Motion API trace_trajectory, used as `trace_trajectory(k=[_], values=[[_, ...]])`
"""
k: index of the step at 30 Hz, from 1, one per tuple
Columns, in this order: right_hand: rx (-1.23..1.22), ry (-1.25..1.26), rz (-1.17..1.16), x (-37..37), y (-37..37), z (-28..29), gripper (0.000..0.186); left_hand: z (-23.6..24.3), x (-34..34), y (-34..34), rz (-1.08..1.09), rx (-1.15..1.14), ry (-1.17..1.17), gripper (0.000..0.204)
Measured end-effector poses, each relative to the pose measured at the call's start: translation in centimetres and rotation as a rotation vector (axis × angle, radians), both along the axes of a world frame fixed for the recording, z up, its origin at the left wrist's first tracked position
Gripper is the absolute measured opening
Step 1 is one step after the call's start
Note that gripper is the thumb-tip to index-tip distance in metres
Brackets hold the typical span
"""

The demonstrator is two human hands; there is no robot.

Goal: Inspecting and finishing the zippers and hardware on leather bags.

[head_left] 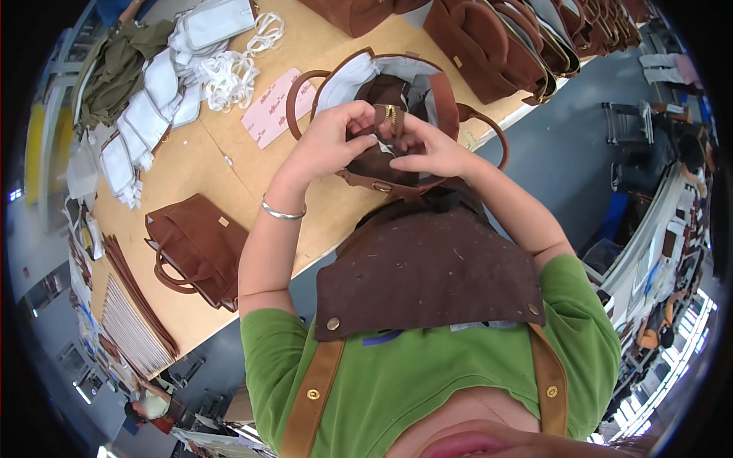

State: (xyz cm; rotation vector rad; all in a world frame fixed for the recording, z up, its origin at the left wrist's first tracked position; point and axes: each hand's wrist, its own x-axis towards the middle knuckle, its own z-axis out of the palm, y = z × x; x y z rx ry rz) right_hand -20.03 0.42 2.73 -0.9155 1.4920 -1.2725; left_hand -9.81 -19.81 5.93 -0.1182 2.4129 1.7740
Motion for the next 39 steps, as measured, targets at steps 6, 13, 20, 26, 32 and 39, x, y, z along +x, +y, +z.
trace_trajectory(k=[6,13,20,26,32,39], values=[[-0.101,0.114,-0.096,-0.3,1.0,-1.5,0.037,1.6,0.2,0.5,-0.016,-0.290,-0.006,0.021],[0.092,0.386,0.101,-0.3,1.8,3.5,0.027,1.2,1.0,-0.7,-0.081,0.290,0.192,0.016],[0.107,0.647,-0.041,-2.0,1.9,4.3,0.032,0.0,0.9,0.3,-0.018,-0.082,-0.163,0.012],[-0.070,0.904,-0.331,-1.5,1.2,2.5,0.025,-0.5,0.5,1.7,0.285,-0.156,0.460,0.019],[-0.007,0.675,-0.260,-1.4,1.5,2.9,0.028,0.4,0.5,1.1,0.077,-0.006,-0.051,0.019],[0.118,0.446,-0.162,-2.0,1.7,1.9,0.031,-1.0,0.3,2.1,0.417,-0.752,0.373,0.021]])
